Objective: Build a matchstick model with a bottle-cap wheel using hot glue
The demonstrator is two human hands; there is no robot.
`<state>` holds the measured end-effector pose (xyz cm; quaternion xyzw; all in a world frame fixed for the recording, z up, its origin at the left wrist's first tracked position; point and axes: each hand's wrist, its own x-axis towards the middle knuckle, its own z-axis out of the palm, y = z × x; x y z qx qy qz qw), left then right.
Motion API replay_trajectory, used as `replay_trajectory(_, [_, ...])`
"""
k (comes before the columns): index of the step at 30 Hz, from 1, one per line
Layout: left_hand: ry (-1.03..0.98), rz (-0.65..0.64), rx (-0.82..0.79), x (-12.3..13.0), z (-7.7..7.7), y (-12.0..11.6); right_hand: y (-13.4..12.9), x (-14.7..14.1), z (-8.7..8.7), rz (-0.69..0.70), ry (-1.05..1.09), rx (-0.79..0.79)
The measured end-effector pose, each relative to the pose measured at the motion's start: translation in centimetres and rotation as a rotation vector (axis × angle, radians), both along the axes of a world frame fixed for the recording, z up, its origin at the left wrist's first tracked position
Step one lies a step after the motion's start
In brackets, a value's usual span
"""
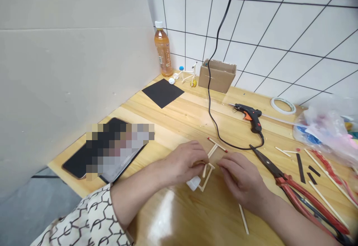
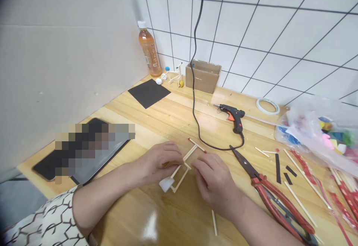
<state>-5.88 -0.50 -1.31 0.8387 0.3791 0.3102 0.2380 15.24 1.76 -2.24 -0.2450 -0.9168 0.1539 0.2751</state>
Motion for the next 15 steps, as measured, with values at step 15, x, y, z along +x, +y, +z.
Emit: replay_trajectory(15, [0.049, -0.029, -0.005, -0.48, 0.26, 0.06, -0.44, -0.93, -0.33, 0.117, -0.170, 0.173])
